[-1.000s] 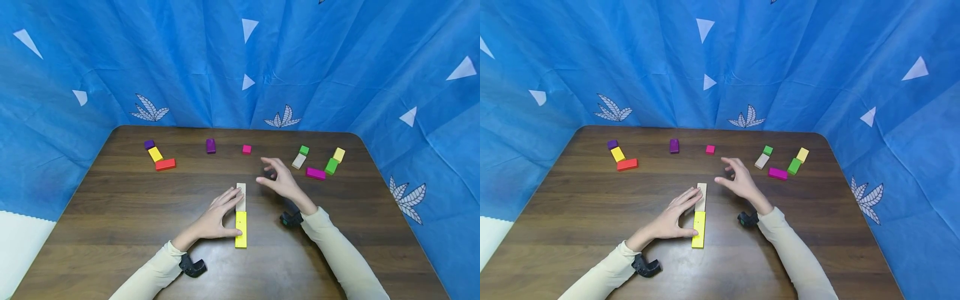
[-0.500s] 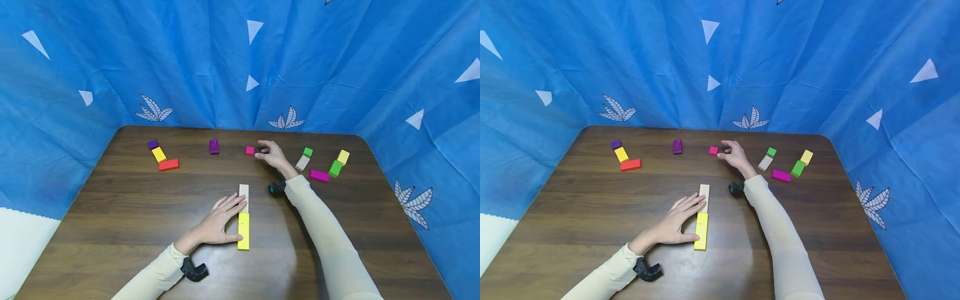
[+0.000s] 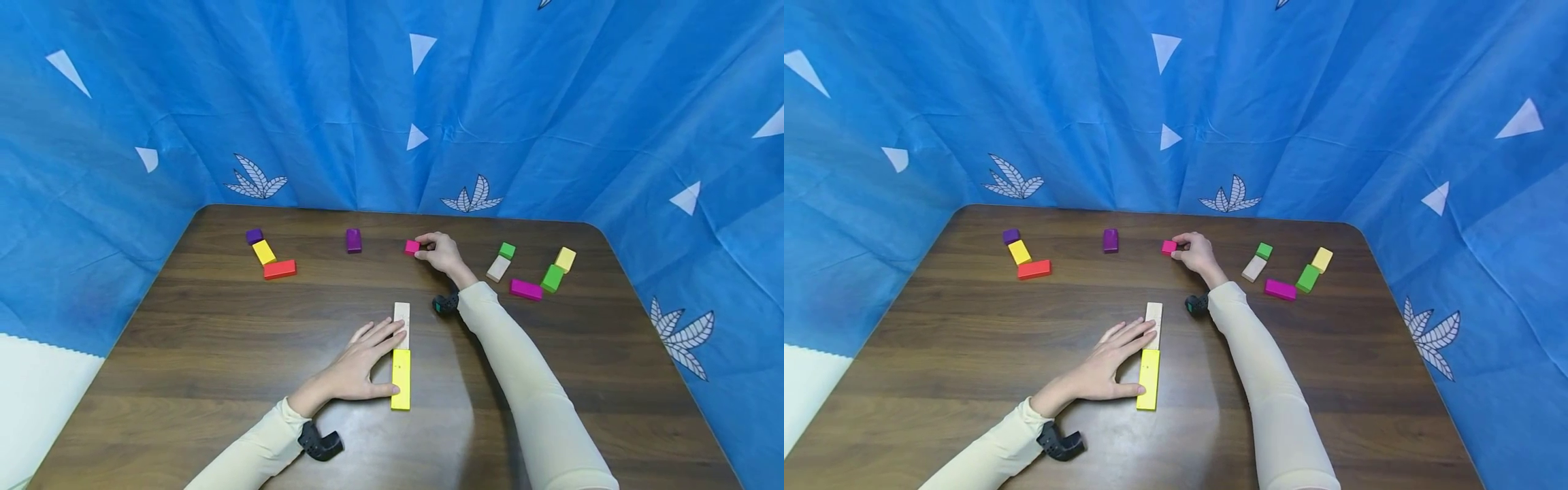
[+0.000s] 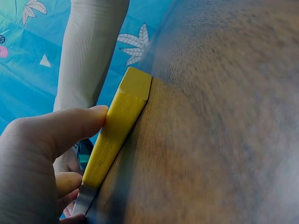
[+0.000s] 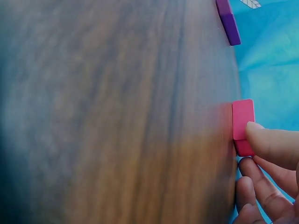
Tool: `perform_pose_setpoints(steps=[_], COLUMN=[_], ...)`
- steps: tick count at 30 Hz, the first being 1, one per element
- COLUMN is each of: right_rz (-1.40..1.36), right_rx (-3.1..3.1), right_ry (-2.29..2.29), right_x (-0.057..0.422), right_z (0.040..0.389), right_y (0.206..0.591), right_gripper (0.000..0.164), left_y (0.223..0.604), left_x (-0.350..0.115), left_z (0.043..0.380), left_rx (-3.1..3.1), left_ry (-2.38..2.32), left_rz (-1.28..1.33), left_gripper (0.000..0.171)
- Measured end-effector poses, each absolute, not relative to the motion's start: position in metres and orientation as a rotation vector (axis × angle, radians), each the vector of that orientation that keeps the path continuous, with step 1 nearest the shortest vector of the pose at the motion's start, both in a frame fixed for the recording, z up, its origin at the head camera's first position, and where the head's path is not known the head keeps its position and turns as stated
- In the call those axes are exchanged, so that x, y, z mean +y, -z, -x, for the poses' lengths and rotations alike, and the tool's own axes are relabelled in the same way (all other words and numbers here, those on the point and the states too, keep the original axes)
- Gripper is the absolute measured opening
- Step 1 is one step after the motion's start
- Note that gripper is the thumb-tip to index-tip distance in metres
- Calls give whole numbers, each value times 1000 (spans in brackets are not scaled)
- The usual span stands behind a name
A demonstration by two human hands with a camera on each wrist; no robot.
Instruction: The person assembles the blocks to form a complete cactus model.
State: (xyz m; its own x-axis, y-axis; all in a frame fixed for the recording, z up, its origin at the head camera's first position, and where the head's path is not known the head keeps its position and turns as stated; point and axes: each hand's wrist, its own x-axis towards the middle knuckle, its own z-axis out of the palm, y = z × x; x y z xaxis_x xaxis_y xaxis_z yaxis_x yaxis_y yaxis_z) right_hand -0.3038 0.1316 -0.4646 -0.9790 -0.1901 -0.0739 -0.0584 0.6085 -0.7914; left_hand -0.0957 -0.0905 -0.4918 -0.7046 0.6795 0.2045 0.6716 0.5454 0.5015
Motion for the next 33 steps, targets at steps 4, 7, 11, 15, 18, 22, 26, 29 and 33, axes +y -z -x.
perform_pose_setpoints(steps=[4, 7, 11, 15, 18, 22, 26, 29, 33], right_rz=[213, 223, 288, 360, 409, 459, 481, 505, 528], right_rx=[2688, 2683, 2680, 2663, 2642, 2624, 2609, 2607, 2613], right_ry=[1313, 1321, 1315, 1328, 1324, 1303, 1293, 1277, 1266], right_x=[134, 138, 142, 144, 145, 143, 140, 139, 138], right_z=[302, 294, 278, 259, 246, 233, 226, 223, 220], right_y=[466, 464, 461, 458, 458, 459, 463, 466, 467], right_gripper=[36, 35, 35, 34, 33, 33, 33, 33, 32], left_y=[492, 490, 489, 490, 490, 491, 492, 491, 490], left_x=[-90, -90, -90, -90, -90, -91, -91, -91, -91], left_z=[95, 94, 94, 94, 95, 95, 95, 95, 95], left_rx=[2749, 2744, 2739, 2738, 2742, 2751, 2757, 2751, 2751], left_ry=[-878, -873, -863, -863, -857, -836, -835, -848, -846], left_rz=[-1201, -1194, -1180, -1173, -1177, -1184, -1185, -1184, -1196], left_gripper=[91, 91, 90, 90, 90, 90, 90, 90, 90])
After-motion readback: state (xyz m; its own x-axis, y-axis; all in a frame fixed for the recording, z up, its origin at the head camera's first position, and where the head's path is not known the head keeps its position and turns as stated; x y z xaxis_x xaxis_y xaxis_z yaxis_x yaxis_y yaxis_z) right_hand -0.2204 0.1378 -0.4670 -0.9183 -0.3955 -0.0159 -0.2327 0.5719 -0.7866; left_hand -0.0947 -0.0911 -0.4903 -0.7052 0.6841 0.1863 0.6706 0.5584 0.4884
